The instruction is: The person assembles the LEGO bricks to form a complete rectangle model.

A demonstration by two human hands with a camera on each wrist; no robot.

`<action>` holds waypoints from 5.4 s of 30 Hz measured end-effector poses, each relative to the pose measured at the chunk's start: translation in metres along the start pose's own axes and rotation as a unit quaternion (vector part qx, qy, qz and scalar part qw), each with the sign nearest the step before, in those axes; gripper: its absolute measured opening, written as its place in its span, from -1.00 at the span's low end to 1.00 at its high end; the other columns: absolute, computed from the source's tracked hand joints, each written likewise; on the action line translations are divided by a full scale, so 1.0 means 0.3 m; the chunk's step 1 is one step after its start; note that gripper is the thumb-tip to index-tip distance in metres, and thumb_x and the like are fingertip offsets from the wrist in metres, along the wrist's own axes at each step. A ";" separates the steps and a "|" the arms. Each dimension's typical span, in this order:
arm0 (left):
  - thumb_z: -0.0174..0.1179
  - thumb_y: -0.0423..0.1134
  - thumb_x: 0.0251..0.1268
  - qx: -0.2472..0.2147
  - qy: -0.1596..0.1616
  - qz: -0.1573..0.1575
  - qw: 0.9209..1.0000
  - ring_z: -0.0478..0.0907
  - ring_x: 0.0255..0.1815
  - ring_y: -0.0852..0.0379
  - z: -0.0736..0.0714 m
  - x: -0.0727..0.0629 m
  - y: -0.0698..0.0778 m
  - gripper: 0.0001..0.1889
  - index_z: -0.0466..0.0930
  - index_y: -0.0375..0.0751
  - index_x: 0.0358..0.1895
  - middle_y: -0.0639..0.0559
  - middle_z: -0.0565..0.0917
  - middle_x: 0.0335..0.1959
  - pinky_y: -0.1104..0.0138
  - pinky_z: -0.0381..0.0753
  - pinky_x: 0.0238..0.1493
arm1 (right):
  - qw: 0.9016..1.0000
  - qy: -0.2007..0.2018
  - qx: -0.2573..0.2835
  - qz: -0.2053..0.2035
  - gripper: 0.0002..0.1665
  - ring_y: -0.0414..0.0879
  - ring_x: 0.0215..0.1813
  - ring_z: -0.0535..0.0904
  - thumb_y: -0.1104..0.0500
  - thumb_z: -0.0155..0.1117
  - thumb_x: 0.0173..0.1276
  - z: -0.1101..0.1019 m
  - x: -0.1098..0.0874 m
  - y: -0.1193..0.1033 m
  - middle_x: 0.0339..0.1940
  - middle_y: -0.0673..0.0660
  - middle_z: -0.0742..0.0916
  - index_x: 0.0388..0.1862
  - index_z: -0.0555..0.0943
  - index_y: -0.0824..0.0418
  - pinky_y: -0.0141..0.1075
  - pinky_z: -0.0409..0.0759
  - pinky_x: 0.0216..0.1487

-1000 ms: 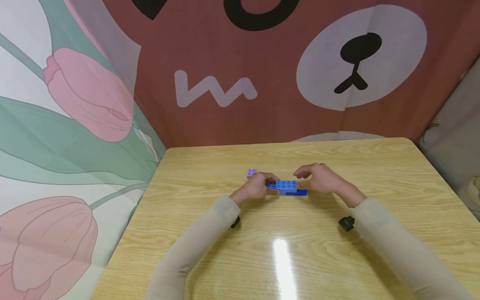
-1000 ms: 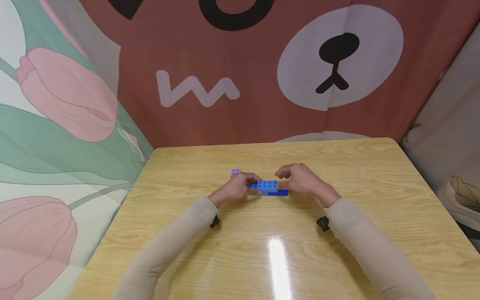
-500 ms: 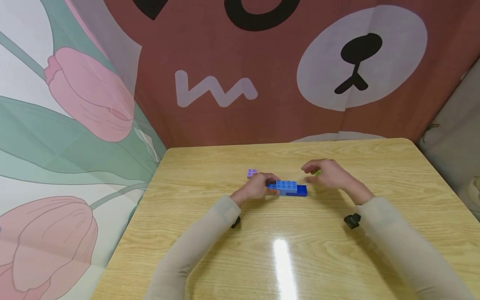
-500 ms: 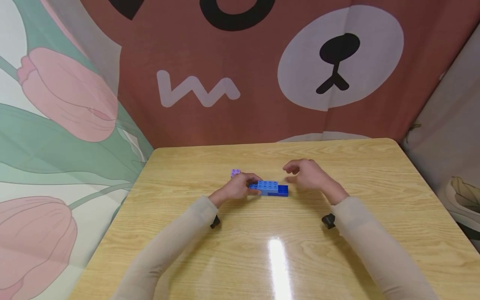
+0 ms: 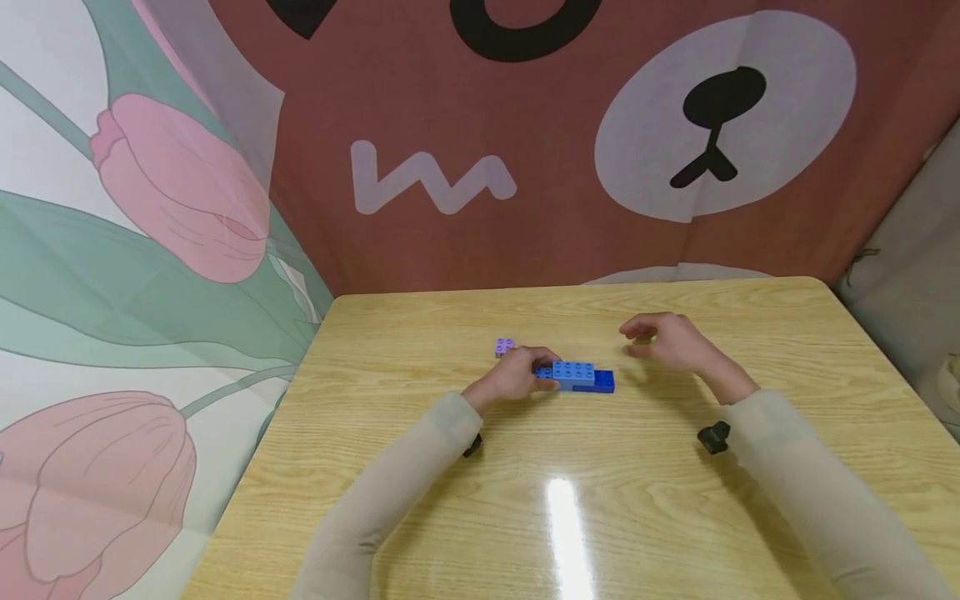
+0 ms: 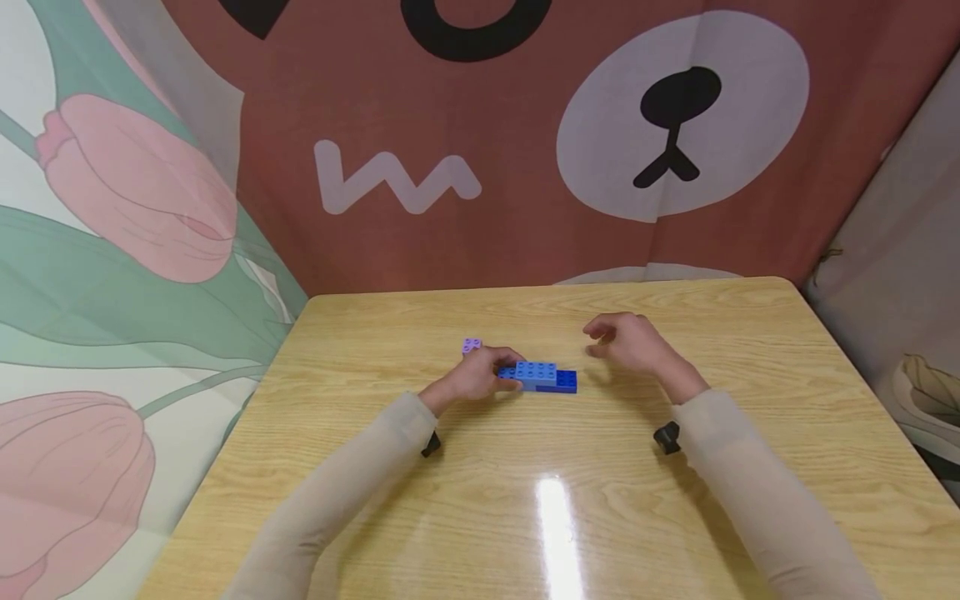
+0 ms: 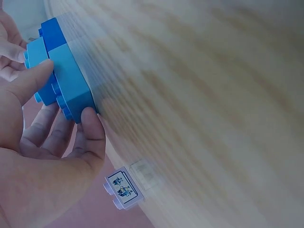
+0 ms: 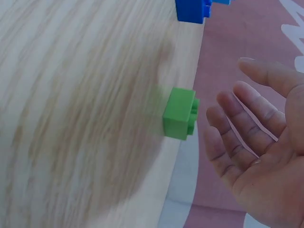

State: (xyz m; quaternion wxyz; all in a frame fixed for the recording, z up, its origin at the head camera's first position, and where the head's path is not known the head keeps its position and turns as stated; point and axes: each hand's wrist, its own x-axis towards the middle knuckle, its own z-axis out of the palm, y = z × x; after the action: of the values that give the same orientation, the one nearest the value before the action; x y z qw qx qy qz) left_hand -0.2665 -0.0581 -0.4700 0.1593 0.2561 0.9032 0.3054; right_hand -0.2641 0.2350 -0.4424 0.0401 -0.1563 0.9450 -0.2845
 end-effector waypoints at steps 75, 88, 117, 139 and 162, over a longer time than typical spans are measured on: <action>0.34 -0.15 0.32 0.017 0.002 -0.005 1.000 0.62 0.03 0.22 0.007 -0.002 0.007 -0.62 0.60 -0.02 0.18 0.06 0.71 0.10 0.37 0.61 0.10 | 1.000 0.003 0.011 0.009 -0.56 0.11 -0.02 0.67 0.16 0.38 0.33 0.003 -0.011 0.045 0.02 0.24 0.75 0.18 0.64 0.21 0.02 0.63 -0.06; 0.34 -0.15 0.32 0.022 0.001 0.001 1.000 0.64 0.04 0.21 0.003 -0.001 0.004 -0.63 0.61 -0.03 0.18 0.06 0.72 0.09 0.38 0.61 0.10 | 1.000 -0.003 0.025 -0.012 -0.55 0.07 -0.01 0.65 0.16 0.40 0.33 0.026 -0.040 -0.025 0.10 0.21 0.73 0.19 0.64 0.21 -0.02 0.62 -0.02; 0.35 -0.15 0.31 0.017 0.000 0.004 1.000 0.63 -0.05 0.26 0.002 0.001 0.005 -0.63 0.62 -0.05 0.16 0.06 0.74 0.04 0.41 0.61 0.02 | 0.998 -0.038 0.040 -0.029 -0.57 -0.03 -0.11 0.62 0.20 0.45 0.25 0.105 -0.050 -0.085 -0.03 0.15 0.76 0.11 0.67 0.20 -0.26 0.58 -0.18; 0.36 -0.15 0.30 0.022 0.001 0.002 1.000 0.62 -0.06 0.26 -0.001 -0.004 0.013 -0.63 0.62 -0.04 0.16 0.07 0.73 0.04 0.42 0.60 0.03 | 0.998 -0.043 0.000 -0.050 -0.64 -0.13 -0.20 0.61 0.16 0.45 0.24 0.103 -0.037 -0.101 -0.15 0.07 0.79 0.03 0.73 0.19 -0.23 0.54 -0.17; 0.35 -0.15 0.31 0.016 0.002 -0.004 1.000 0.62 -0.04 0.23 0.004 -0.002 0.010 -0.63 0.61 -0.04 0.16 0.06 0.72 0.05 0.37 0.61 0.05 | 0.997 -0.045 0.046 -0.033 -0.62 -0.11 -0.20 0.63 0.17 0.47 0.25 0.121 -0.047 -0.084 -0.13 0.10 0.77 0.06 0.69 0.16 -0.30 0.56 -0.27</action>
State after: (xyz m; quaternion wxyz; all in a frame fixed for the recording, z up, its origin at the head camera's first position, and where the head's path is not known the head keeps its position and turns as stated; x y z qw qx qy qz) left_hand -0.2644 -0.0558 -0.4688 0.1551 0.2542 0.9093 0.2907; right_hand -0.2378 0.2006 -0.4592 0.0799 -0.1983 0.9225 -0.3214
